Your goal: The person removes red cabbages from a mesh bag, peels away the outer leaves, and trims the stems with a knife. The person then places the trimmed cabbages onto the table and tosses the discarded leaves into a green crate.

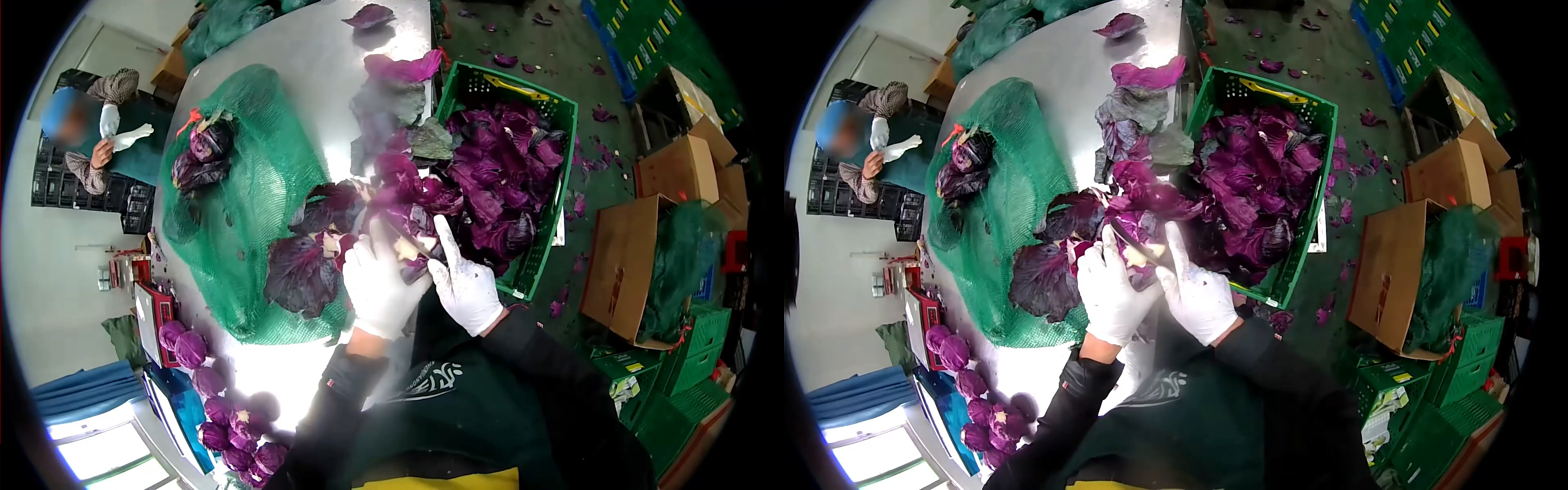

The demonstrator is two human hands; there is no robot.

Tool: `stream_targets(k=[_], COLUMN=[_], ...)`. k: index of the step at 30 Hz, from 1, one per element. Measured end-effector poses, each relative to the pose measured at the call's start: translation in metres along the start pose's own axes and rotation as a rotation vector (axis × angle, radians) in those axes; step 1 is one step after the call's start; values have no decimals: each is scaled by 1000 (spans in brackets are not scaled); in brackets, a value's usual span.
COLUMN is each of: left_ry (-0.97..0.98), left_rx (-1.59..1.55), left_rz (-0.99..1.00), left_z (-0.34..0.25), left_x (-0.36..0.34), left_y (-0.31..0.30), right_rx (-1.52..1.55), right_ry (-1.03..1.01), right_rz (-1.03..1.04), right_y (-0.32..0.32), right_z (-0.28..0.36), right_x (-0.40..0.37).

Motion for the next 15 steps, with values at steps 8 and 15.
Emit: stream_targets(k=[8, 15], left_ry=[-13, 3], left_rx=[-62, -154], left_rz=[-7, 16], left_z=[2, 15], left_x=[-2, -3], left_y=[5, 3], right_rx=[439, 454], right_ry=[356, 280], right_rz=[-143, -27], right_y=[0, -40], right_z=[-59, -53], right_x=[31, 54])
Point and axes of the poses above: each hand's wrist, its own x-axis towards the middle knuckle, its own y-axis out of the palm, z = x × y, the point moved 6 cm from there along x, towards the middle knuckle, and after that the axes turned 4 degrees about -x, right-handed, at the moved point
